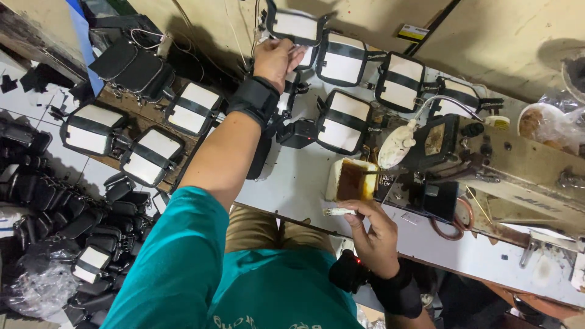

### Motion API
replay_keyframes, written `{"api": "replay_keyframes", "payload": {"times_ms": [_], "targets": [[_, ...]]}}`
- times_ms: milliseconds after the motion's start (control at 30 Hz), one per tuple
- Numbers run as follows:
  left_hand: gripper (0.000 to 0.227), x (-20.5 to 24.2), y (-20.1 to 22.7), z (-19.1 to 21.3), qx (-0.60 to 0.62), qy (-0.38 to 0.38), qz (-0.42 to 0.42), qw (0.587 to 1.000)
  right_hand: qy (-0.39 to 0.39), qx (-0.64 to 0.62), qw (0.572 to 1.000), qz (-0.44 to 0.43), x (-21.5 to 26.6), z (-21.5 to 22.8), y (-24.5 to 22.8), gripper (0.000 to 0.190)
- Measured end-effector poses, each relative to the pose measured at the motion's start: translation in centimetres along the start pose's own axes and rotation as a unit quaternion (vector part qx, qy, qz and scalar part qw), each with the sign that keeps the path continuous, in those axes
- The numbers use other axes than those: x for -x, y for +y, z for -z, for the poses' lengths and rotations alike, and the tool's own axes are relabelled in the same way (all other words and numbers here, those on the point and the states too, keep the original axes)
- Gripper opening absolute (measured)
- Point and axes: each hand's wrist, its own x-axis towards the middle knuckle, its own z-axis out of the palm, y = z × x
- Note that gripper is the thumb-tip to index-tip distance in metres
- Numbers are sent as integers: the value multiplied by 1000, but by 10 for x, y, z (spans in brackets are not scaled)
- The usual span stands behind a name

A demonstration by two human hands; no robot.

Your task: Applying glue to the edges of small leather components using a manual applicator

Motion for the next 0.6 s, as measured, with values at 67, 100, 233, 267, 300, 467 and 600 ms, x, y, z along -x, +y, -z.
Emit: {"api": "replay_keyframes", "payload": {"times_ms": [67, 100, 233, 267, 300, 467, 600], "targets": [[28, 15, 6, -2, -27, 16, 12, 999, -2, -2, 1000, -4, 2, 2, 3, 19], [34, 22, 9, -3, -52, 32, 23, 998, -5, -2, 1000, -7, 4, 2, 4, 21], [43, 4, -7, 5, -11, 49, 31, 998, -8, -11, 1000, -5, 5, 2, 4, 18], [30, 1, -10, 7, -12, 48, 37, 998, -8, -10, 1000, -6, 5, 2, 3, 18], [19, -2, -13, 8, -13, 46, 42, 998, -8, -9, 1000, -7, 5, 2, 2, 18], [29, 17, 3, 4, -40, 47, 27, 998, -9, -4, 1000, -6, 4, 2, 1, 18], [37, 14, 13, -1, 7, 45, -16, 999, -7, -8, 1000, -3, 5, 1, 4, 17]]}}
